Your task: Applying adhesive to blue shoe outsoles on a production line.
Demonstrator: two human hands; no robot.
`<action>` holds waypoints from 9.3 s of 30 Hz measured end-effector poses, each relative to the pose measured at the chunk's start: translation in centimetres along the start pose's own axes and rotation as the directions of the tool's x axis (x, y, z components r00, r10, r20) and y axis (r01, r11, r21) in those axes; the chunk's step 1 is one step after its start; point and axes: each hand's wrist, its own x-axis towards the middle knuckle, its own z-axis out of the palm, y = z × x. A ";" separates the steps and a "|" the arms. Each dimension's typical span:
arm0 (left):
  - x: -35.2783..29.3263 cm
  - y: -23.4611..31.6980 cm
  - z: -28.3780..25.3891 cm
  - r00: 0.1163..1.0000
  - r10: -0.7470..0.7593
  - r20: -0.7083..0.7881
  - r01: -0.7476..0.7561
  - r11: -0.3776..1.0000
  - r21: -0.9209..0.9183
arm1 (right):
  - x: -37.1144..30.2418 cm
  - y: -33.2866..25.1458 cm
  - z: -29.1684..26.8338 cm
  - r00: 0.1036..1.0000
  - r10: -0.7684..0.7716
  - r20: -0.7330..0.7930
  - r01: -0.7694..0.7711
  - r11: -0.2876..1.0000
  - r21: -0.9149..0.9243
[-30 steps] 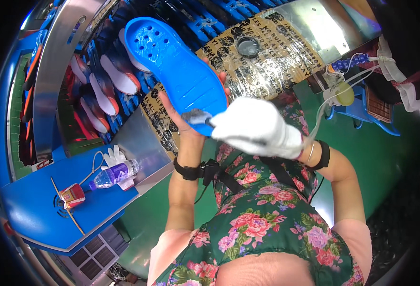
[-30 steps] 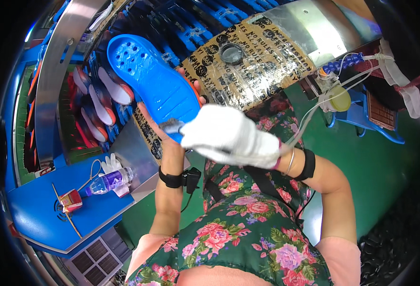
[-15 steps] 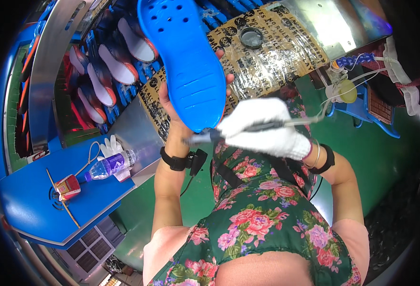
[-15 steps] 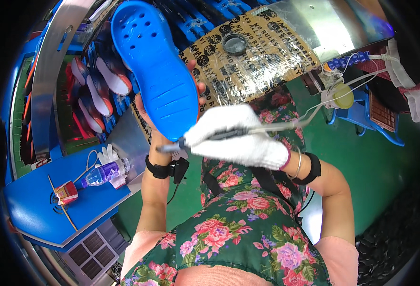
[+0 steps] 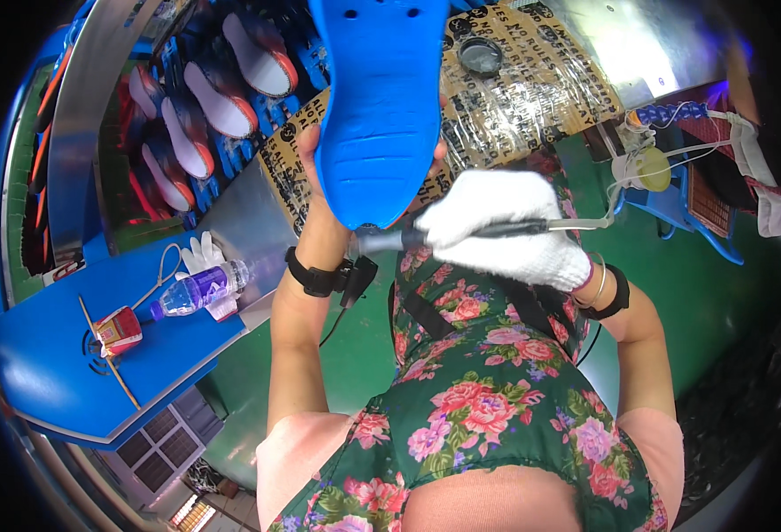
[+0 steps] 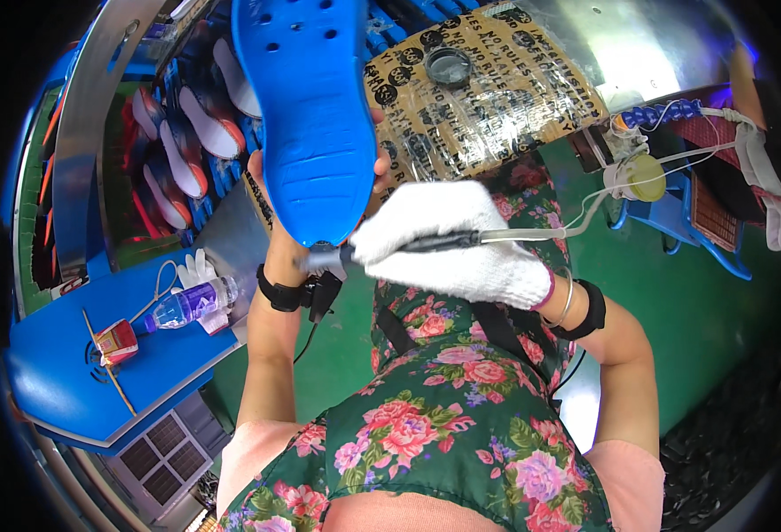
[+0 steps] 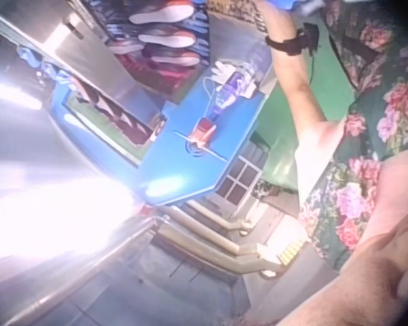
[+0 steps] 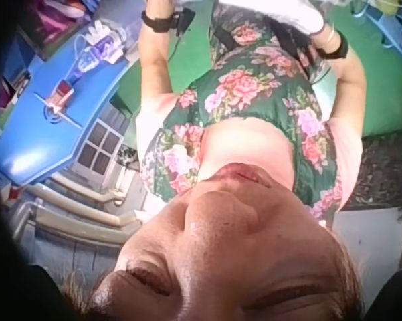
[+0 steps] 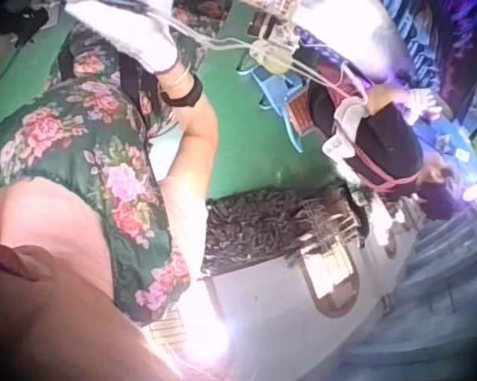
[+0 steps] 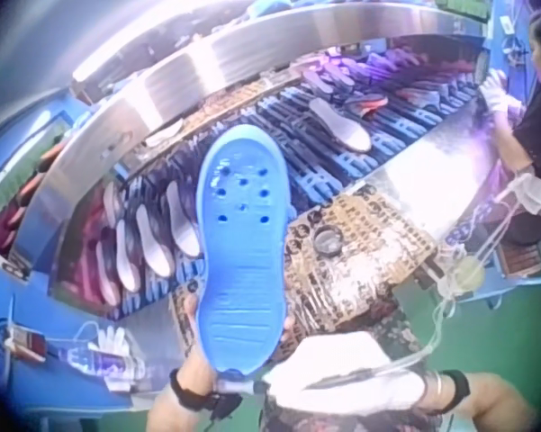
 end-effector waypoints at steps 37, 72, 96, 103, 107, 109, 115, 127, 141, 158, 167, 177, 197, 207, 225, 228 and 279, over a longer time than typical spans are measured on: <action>-1.5 2.6 -0.5 0.950 -0.014 -0.312 0.064 0.986 0.153 | 0.9 0.7 1.4 0.988 0.155 -0.015 -0.153 0.983 0.098; -2.3 9.2 18.4 0.874 0.282 0.395 -0.423 0.841 0.336 | 1.3 0.1 -4.0 0.795 0.445 -0.412 -0.155 0.806 0.571; -0.9 32.2 23.0 0.254 0.714 0.652 0.674 -0.614 0.410 | 1.3 3.5 -2.0 0.782 0.540 -0.312 -0.331 0.783 0.526; 4.3 24.3 25.9 0.304 0.687 0.659 0.267 -0.726 0.634 | 0.2 4.4 -4.1 0.808 0.488 -0.330 -0.287 0.816 0.502; 7.0 11.8 30.0 0.745 0.402 0.532 -0.344 -0.452 0.823 | 0.2 2.9 -4.5 0.736 0.553 -0.391 -0.286 0.778 0.560; 7.6 7.1 31.5 0.797 0.370 0.477 -0.299 -0.444 0.844 | 0.1 3.1 -4.6 0.772 0.493 -0.401 -0.285 0.833 0.475; 11.3 3.7 35.0 0.812 0.092 0.576 -0.481 -0.452 0.751 | -0.6 2.4 -4.3 0.785 0.472 -0.401 -0.272 0.845 0.461; 10.2 20.3 36.6 0.456 0.355 0.816 0.102 -0.932 0.349 | 0.7 2.2 -1.7 0.810 0.507 -0.294 -0.332 0.811 0.482; 10.0 29.9 27.6 0.387 0.557 0.734 0.375 -0.823 0.427 | -0.5 0.3 -1.6 0.569 0.683 -0.458 -0.539 0.731 0.420; 13.1 2.7 33.7 0.840 -0.049 0.540 -0.486 -0.510 0.710 | 0.9 3.5 -2.1 0.843 0.408 -0.349 -0.243 0.870 0.429; 11.0 -2.3 30.6 0.875 -0.262 0.408 -0.472 -0.272 0.838 | -0.2 8.8 -2.3 0.852 0.393 -0.345 -0.216 0.865 0.453; 14.1 -9.4 26.2 0.709 -0.549 0.441 -0.373 0.239 0.897 | -0.7 3.5 -2.0 0.754 0.465 -0.463 -0.247 0.855 0.456; 14.7 -8.8 26.9 0.536 -0.790 0.298 -0.070 0.310 0.948 | -0.5 3.8 -4.9 0.772 0.452 -0.447 -0.244 0.860 0.447; 28.6 16.9 24.3 0.694 0.214 0.687 -0.028 -0.946 0.323 | 0.3 3.6 -6.0 0.775 0.418 -0.474 -0.114 0.830 0.546; 41.4 19.0 19.6 0.747 0.401 0.530 0.216 -0.900 0.378 | -0.1 4.1 -12.5 0.800 0.388 -0.459 -0.015 0.776 0.630; 44.8 17.0 19.2 0.742 0.361 0.565 0.183 -0.920 0.347 | -0.3 4.7 -13.0 0.771 0.408 -0.488 -0.023 0.785 0.620; -0.4 -8.1 -0.7 0.817 0.253 -0.518 -0.174 0.965 0.197 | 5.1 -4.4 -6.1 0.874 0.146 -0.464 0.009 0.949 0.315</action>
